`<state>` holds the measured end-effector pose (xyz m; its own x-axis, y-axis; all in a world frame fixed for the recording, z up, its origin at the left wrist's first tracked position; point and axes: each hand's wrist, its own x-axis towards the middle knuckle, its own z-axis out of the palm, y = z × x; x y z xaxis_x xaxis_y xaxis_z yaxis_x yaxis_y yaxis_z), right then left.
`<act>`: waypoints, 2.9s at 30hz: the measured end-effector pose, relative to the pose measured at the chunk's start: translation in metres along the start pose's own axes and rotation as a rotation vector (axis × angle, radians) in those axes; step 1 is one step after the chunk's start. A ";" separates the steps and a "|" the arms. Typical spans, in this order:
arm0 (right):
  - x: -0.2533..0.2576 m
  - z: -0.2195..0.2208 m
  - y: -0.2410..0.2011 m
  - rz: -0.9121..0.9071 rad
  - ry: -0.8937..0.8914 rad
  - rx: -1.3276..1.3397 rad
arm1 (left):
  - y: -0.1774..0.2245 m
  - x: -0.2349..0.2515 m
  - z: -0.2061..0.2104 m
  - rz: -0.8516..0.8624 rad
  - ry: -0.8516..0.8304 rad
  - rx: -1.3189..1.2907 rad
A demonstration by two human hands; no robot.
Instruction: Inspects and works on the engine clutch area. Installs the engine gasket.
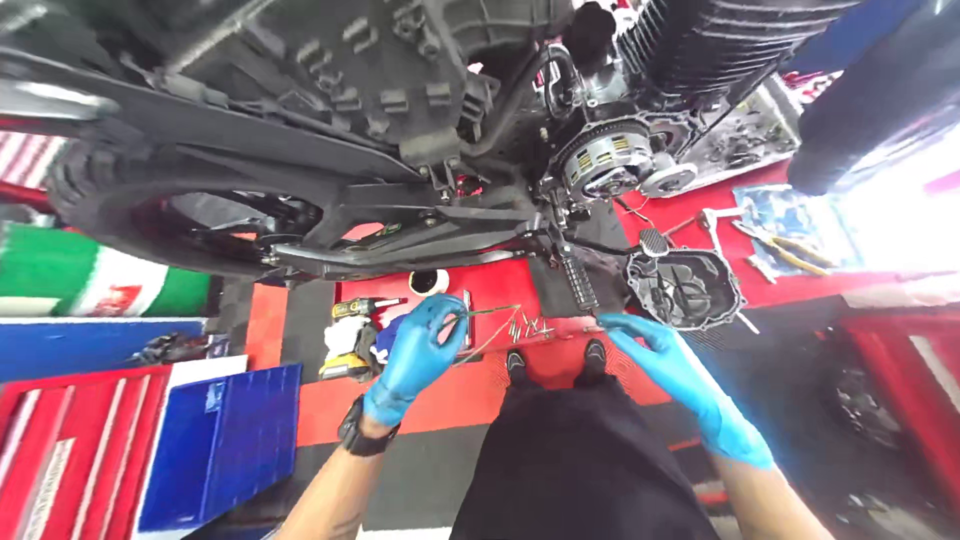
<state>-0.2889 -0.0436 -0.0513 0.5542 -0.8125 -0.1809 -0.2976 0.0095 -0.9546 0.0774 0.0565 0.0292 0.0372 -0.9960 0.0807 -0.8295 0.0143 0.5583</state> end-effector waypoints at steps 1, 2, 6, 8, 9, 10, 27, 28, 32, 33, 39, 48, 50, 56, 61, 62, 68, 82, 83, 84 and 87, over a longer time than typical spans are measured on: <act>0.003 -0.006 -0.002 -0.009 -0.073 0.087 | 0.019 0.000 -0.012 0.010 0.044 -0.033; 0.006 -0.010 -0.002 -0.015 -0.166 0.191 | 0.039 0.001 -0.023 0.035 0.089 -0.060; 0.022 0.001 0.011 0.046 -0.585 0.683 | 0.115 -0.001 -0.066 0.239 0.237 -0.045; 0.031 0.007 0.007 0.106 -0.706 0.915 | 0.149 -0.011 -0.081 0.324 0.275 0.071; 0.037 0.005 0.000 0.099 -0.701 0.992 | 0.162 -0.017 -0.085 0.354 0.288 0.125; 0.044 -0.003 -0.008 0.067 -0.676 1.037 | 0.170 -0.024 -0.086 0.374 0.299 0.174; 0.058 -0.161 -0.168 -0.439 -0.046 0.356 | 0.172 -0.037 0.020 0.419 0.560 0.392; 0.058 -0.166 -0.174 -0.503 -0.021 0.313 | 0.167 -0.030 0.027 0.397 0.580 0.361; 0.071 -0.159 -0.160 -0.606 -0.001 0.191 | 0.131 -0.012 0.061 0.190 0.628 0.112; 0.077 -0.155 -0.151 -0.592 -0.002 0.160 | 0.121 -0.010 0.067 0.140 0.627 0.059; 0.122 -0.151 -0.103 -0.439 0.045 0.015 | 0.081 -0.002 0.087 0.005 0.583 -0.073; 0.134 -0.156 -0.116 -0.402 0.242 0.047 | 0.066 0.053 0.092 0.063 0.561 -0.225; 0.133 -0.151 -0.115 -0.404 0.282 0.060 | 0.062 0.066 0.089 0.094 0.584 -0.244; 0.131 -0.137 -0.108 -0.426 0.404 0.080 | 0.061 0.105 0.068 0.147 0.666 -0.111; 0.132 -0.129 -0.103 -0.428 0.501 0.112 | 0.076 0.153 0.045 0.030 0.426 0.106; 0.133 -0.128 -0.103 -0.432 0.513 0.117 | 0.078 0.162 0.043 -0.009 0.361 0.145; 0.140 -0.131 -0.099 -0.480 0.486 0.131 | 0.103 0.202 0.032 -0.348 0.035 0.312; 0.151 -0.144 -0.082 -0.513 0.426 0.238 | 0.105 0.228 0.049 -0.474 0.140 0.446; 0.151 -0.144 -0.081 -0.512 0.426 0.240 | 0.104 0.228 0.049 -0.472 0.149 0.452; 0.152 -0.145 -0.080 -0.505 0.424 0.241 | 0.103 0.229 0.050 -0.471 0.156 0.459; 0.154 -0.144 -0.078 -0.489 0.426 0.262 | 0.101 0.229 0.052 -0.464 0.155 0.481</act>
<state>-0.2923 -0.2540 0.0298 0.2078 -0.9165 0.3419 0.1356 -0.3191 -0.9380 -0.0269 -0.1751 0.0617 0.4978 -0.8652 0.0593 -0.8626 -0.4869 0.1376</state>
